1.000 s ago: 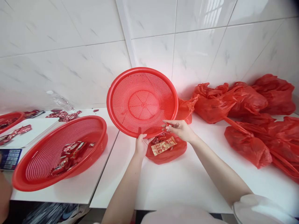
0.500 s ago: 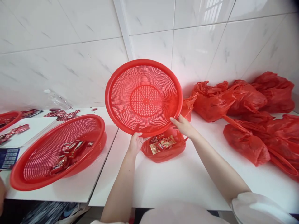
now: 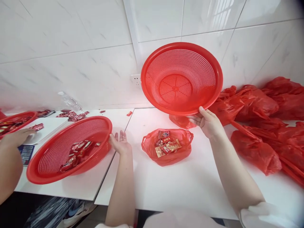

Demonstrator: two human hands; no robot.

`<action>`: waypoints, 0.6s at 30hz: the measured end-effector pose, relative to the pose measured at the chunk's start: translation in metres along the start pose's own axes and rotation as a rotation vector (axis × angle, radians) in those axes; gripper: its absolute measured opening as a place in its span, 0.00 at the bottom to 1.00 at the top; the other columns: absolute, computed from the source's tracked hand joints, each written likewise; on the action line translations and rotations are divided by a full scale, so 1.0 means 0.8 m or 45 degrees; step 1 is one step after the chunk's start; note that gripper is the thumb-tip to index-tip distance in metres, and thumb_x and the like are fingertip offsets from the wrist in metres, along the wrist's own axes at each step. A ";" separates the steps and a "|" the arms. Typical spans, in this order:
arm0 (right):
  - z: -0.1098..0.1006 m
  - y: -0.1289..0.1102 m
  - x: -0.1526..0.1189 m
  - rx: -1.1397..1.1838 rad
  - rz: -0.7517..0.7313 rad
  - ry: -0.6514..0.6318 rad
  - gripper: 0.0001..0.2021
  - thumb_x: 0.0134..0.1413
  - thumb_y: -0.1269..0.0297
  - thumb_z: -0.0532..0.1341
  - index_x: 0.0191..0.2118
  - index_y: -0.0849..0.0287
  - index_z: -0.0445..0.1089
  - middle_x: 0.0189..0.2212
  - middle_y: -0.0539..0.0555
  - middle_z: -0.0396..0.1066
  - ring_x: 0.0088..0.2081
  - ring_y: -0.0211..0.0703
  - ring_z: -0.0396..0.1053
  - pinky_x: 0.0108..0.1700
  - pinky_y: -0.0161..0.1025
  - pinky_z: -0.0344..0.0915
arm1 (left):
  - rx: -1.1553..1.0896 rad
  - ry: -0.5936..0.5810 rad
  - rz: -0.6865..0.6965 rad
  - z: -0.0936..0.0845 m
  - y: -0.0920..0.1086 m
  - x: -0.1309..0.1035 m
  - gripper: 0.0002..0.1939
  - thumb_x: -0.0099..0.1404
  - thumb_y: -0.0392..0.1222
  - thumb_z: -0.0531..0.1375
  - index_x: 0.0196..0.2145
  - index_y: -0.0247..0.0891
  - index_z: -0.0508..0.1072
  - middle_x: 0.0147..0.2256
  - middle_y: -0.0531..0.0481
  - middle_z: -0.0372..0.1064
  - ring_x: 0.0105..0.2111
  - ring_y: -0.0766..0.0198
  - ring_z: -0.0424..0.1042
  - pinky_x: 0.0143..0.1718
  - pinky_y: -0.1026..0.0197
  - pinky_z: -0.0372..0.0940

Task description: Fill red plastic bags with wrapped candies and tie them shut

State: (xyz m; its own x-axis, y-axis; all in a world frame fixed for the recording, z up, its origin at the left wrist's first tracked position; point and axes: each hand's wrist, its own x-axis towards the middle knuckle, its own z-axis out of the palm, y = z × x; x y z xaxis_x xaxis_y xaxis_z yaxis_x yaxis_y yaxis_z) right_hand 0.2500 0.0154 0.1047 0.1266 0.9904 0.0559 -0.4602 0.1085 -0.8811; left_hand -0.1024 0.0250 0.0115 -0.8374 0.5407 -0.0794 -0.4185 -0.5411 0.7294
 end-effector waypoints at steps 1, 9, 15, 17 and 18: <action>-0.002 -0.001 0.001 0.003 -0.002 0.010 0.11 0.54 0.56 0.65 0.38 0.57 0.70 0.35 0.52 0.78 0.33 0.41 0.78 0.34 0.34 0.76 | 0.004 -0.007 0.031 0.001 0.000 -0.002 0.18 0.60 0.53 0.59 0.44 0.45 0.60 0.50 0.46 0.57 0.45 0.64 0.72 0.44 0.60 0.68; -0.003 0.001 0.003 -0.006 0.067 0.005 0.08 0.56 0.60 0.63 0.37 0.59 0.71 0.36 0.54 0.78 0.36 0.42 0.78 0.38 0.37 0.76 | -0.020 -0.152 0.081 0.020 -0.003 -0.053 0.18 0.60 0.56 0.58 0.41 0.44 0.62 0.45 0.49 0.67 0.44 0.66 0.70 0.44 0.61 0.63; 0.000 0.003 -0.003 -0.041 0.083 -0.082 0.10 0.54 0.57 0.64 0.38 0.57 0.71 0.37 0.53 0.78 0.37 0.41 0.77 0.41 0.38 0.75 | 0.009 -0.347 -0.094 0.026 -0.015 -0.103 0.19 0.63 0.61 0.52 0.41 0.44 0.65 0.45 0.46 0.69 0.44 0.62 0.71 0.41 0.60 0.62; 0.001 0.003 -0.005 -0.056 0.097 -0.122 0.11 0.53 0.56 0.65 0.38 0.57 0.71 0.36 0.53 0.78 0.36 0.41 0.77 0.41 0.38 0.75 | -0.008 -0.434 -0.180 0.024 -0.022 -0.116 0.19 0.63 0.61 0.53 0.41 0.44 0.66 0.45 0.45 0.70 0.43 0.62 0.71 0.40 0.60 0.62; 0.002 0.003 -0.006 -0.063 0.110 -0.148 0.11 0.52 0.56 0.65 0.37 0.57 0.72 0.36 0.53 0.78 0.35 0.41 0.77 0.41 0.39 0.75 | -0.003 -0.479 -0.219 0.023 -0.027 -0.121 0.18 0.63 0.59 0.54 0.41 0.44 0.67 0.45 0.45 0.70 0.43 0.62 0.71 0.40 0.61 0.62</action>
State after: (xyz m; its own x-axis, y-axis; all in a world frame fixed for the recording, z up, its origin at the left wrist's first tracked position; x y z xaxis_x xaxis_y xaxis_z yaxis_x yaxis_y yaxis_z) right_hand 0.2466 0.0111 0.1027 -0.0153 0.9994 0.0302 -0.4207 0.0210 -0.9069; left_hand -0.0056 -0.0041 0.0156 -0.5685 0.8209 0.0546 -0.5422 -0.4237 0.7256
